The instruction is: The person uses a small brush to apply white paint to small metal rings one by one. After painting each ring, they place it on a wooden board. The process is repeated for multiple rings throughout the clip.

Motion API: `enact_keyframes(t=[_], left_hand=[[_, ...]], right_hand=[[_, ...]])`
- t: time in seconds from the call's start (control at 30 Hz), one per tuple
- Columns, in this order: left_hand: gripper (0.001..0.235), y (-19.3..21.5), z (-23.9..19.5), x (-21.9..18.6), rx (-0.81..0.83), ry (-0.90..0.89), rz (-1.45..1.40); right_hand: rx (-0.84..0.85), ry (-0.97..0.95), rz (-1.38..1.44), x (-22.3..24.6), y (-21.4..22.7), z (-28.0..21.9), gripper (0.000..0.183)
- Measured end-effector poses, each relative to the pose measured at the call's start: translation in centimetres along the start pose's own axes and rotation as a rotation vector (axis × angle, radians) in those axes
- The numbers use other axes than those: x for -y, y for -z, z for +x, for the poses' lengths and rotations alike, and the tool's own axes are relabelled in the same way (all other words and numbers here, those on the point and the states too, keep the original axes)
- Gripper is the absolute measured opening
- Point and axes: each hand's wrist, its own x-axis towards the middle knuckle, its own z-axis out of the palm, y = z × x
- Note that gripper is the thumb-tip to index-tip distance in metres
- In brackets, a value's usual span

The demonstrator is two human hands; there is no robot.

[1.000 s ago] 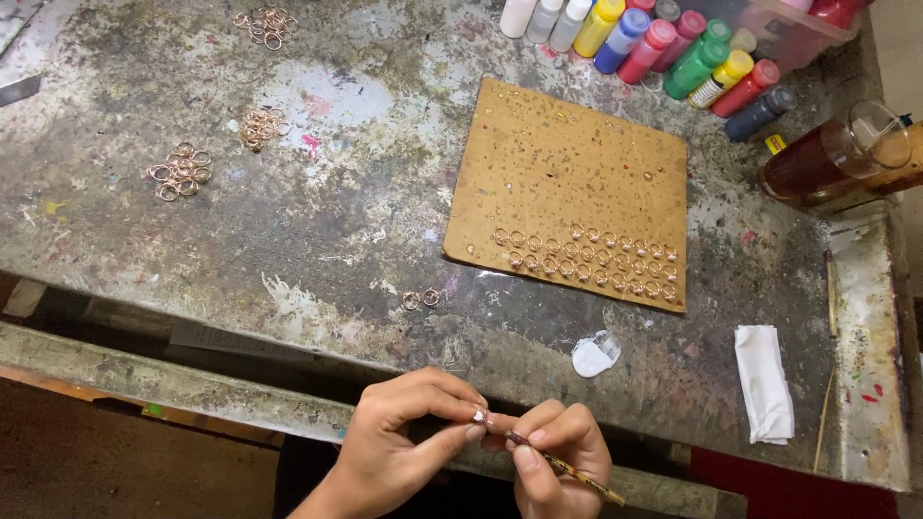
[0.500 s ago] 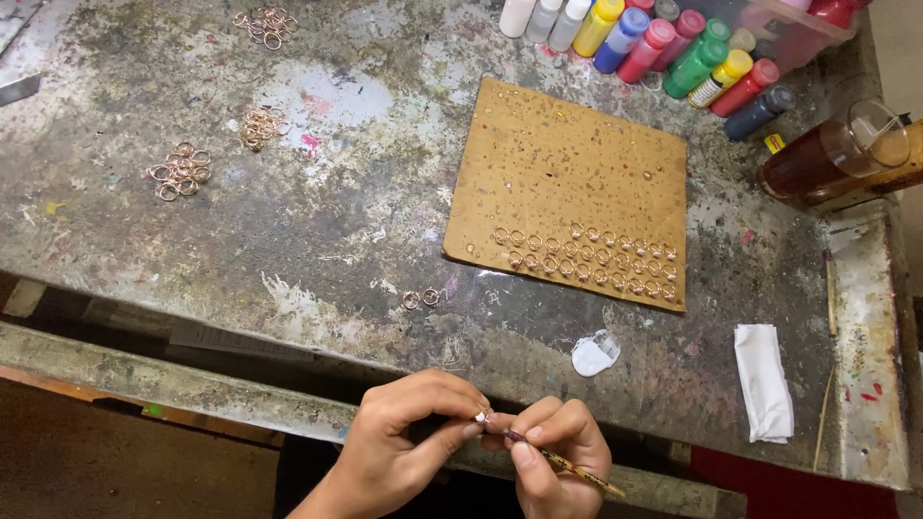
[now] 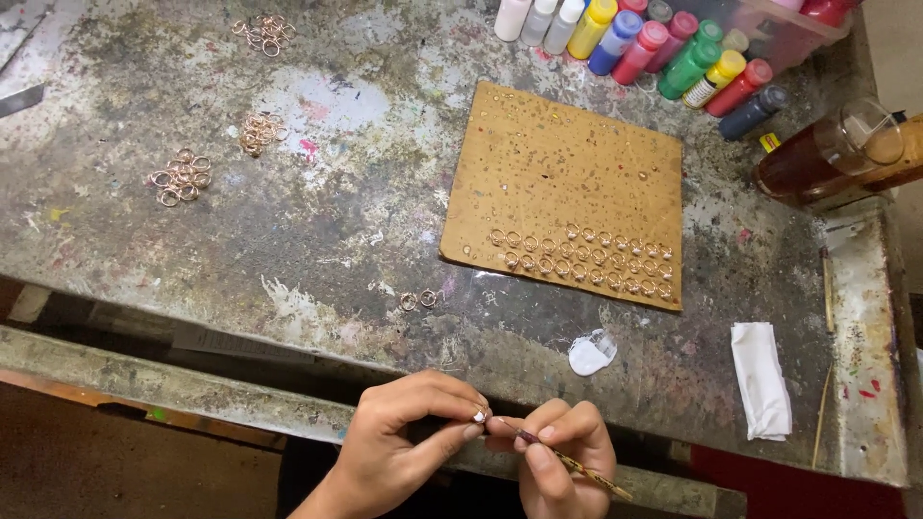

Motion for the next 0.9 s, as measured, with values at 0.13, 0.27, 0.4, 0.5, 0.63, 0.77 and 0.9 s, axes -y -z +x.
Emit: enact_keyframes(t=[0.13,0.27,0.4,0.5,0.63,0.77,0.9], left_hand=[[0.008,0.3,0.7,-0.9,0.022,-0.012,0.060],[0.009,1.9,4.4,-3.9,0.235,-0.124,0.203],[0.012,3.7,11.1,-5.2,0.586,-0.210,0.537],[0.012,3.3,16.6,-3.8,0.663,-0.223,0.703],[0.007,1.0,21.6,-0.9,0.706,-0.303,0.783],[0.007,-0.4,23.9,1.3,0.796,-0.285,0.874],[0.006,-0.7,24.0,2.3,0.837,-0.331,0.937]], right_hand=[[0.043,0.060,-0.087,2.5,0.8,0.1,0.010],[0.125,-0.008,-0.235,5.2,1.9,0.1,0.011],[0.181,-0.002,-0.329,5.6,1.9,1.2,0.012],[0.323,-0.056,-0.331,5.9,2.4,1.7,0.015],[0.308,-0.089,-0.369,5.9,2.6,1.7,0.015],[0.248,-0.119,-0.358,6.3,2.7,1.5,0.016],[0.243,-0.178,-0.350,6.6,2.7,1.5,0.016]])
